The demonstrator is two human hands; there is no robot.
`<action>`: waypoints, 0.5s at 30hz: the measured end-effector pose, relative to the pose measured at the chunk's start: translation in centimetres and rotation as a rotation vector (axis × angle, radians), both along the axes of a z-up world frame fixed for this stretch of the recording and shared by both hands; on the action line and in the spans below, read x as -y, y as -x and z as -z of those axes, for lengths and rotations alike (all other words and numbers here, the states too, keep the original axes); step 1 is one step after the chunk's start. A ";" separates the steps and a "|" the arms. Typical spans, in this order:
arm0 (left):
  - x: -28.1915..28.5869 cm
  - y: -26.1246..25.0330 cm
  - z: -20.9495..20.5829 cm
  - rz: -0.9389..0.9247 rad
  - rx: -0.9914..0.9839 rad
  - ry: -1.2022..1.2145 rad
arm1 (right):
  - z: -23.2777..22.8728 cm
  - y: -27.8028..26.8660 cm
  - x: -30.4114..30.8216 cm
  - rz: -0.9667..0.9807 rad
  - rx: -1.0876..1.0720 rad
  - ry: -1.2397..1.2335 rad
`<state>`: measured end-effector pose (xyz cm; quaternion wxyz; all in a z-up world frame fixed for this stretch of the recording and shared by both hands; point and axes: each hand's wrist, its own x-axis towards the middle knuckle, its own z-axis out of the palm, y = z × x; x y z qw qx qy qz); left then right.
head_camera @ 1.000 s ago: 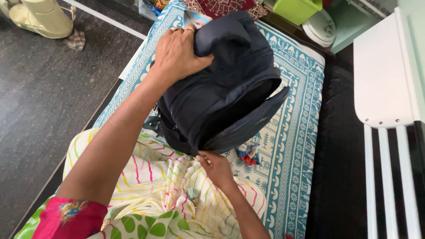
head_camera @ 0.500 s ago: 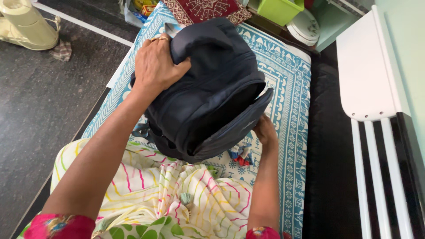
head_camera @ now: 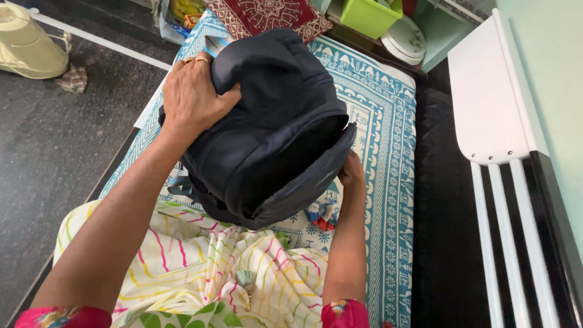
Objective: The person wipes the exterior and interior of a dark backpack using a small cloth. They open and close multiple zippers to access different compartments and wipe the inside surfaces before closing the bag.
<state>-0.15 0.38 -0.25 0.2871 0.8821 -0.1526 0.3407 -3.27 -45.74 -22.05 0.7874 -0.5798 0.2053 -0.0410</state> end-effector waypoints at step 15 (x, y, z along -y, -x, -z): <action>0.3 0.0 -0.1 -0.006 -0.022 -0.025 | 0.2 -2.5 1.4 0.074 -0.091 -0.097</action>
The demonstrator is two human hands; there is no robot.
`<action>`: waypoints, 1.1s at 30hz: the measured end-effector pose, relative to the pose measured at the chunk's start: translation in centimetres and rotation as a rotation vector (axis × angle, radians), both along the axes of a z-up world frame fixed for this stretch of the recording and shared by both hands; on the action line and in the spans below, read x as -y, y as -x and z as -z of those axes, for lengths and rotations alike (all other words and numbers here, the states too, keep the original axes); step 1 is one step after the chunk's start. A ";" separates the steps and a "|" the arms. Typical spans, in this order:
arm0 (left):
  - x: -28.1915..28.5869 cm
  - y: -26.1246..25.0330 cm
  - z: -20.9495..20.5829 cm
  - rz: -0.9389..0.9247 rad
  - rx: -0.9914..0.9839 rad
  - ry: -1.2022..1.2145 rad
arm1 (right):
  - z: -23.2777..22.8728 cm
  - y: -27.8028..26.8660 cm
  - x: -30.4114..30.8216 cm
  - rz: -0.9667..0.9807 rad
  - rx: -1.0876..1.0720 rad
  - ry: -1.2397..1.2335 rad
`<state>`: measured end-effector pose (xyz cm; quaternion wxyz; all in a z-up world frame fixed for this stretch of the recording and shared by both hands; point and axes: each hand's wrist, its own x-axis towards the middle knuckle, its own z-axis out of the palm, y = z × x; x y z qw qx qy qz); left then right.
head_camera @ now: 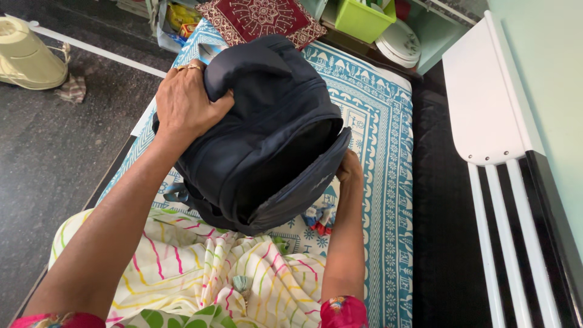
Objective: The person wipes the exterior and interior of a dark backpack using a small cloth. They open and close multiple zippers to access different compartments and wipe the inside surfaces before closing the bag.
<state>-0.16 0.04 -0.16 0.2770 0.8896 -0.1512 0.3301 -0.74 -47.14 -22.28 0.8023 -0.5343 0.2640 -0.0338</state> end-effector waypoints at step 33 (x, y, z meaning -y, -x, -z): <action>0.7 1.3 -1.3 -0.010 -0.068 0.033 | -25.0 9.1 -18.0 0.134 0.653 1.252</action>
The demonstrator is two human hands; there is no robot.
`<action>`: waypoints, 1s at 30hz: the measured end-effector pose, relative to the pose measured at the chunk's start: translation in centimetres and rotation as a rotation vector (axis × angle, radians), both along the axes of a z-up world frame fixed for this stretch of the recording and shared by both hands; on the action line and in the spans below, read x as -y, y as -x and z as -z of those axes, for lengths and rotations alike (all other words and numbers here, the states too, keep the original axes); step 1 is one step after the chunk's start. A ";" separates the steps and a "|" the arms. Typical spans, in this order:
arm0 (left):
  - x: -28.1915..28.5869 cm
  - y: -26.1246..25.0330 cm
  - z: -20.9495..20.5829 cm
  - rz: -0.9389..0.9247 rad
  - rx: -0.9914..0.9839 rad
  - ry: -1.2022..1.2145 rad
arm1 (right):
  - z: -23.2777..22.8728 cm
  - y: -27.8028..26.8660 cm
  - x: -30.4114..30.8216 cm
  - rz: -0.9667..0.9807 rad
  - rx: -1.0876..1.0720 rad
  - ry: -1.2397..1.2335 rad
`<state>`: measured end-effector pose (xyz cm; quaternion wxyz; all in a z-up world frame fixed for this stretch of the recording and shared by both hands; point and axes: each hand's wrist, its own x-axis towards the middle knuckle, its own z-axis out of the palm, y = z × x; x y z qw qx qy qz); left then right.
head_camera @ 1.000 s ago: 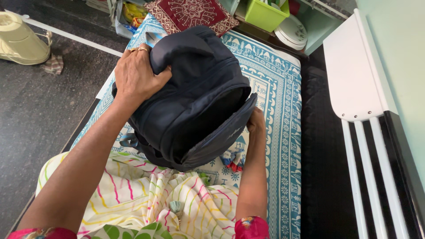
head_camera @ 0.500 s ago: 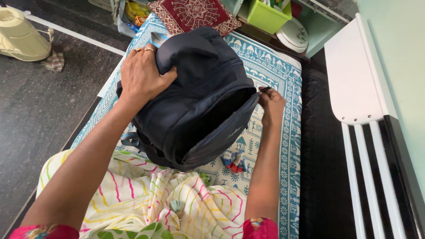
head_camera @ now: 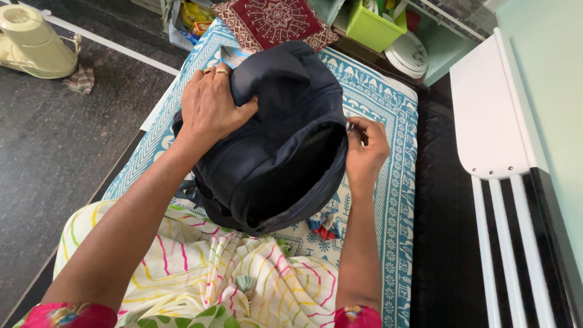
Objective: The person wipes the exterior and interior of a dark backpack using a small cloth. They open and close multiple zippers to access different compartments and wipe the inside surfaces before closing the bag.
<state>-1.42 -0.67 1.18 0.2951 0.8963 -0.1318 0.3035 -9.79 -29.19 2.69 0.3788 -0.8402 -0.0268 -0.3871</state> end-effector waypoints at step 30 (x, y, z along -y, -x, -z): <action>0.7 1.4 -1.0 0.016 -0.087 -0.114 | 1.8 3.6 -4.6 0.076 0.474 -0.267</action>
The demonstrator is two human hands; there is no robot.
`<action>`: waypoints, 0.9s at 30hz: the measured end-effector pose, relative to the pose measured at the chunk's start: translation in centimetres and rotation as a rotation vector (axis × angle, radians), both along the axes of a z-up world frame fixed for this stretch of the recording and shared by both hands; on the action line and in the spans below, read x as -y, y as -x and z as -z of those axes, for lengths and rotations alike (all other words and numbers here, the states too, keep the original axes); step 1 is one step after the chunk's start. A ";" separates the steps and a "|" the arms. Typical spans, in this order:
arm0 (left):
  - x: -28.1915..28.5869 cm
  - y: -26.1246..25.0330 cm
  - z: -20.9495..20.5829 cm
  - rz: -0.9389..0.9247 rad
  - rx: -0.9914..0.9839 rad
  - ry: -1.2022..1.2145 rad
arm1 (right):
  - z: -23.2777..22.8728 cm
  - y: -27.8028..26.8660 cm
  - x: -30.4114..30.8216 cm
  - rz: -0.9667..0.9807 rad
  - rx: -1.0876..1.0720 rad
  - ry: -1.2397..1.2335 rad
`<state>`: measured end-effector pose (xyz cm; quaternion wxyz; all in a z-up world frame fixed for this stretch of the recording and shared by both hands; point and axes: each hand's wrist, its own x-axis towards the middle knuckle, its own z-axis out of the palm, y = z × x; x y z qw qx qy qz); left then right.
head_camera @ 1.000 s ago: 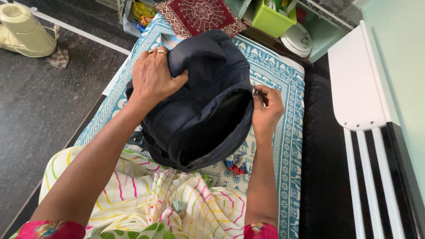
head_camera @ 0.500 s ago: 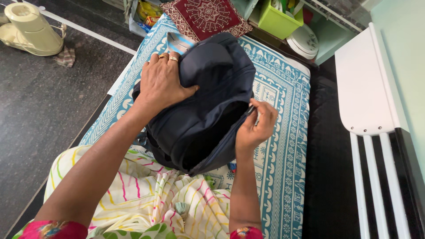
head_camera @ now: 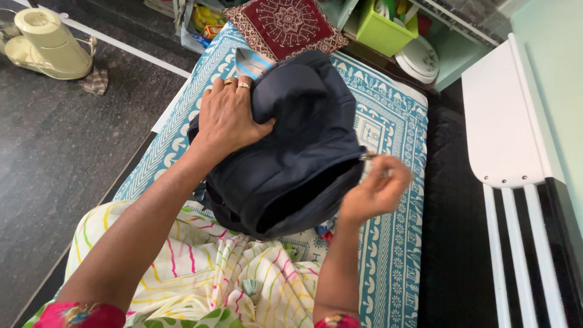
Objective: The person wipes the exterior and interior of a dark backpack using a small cloth. They open and close multiple zippers to access different compartments and wipe the inside surfaces before closing the bag.
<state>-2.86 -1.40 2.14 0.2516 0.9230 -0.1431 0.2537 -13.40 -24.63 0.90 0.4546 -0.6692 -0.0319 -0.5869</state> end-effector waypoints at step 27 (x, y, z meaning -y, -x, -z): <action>-4.1 -9.9 -3.9 0.198 -0.787 -0.026 | 6.8 0.1 0.8 -0.146 -0.359 0.550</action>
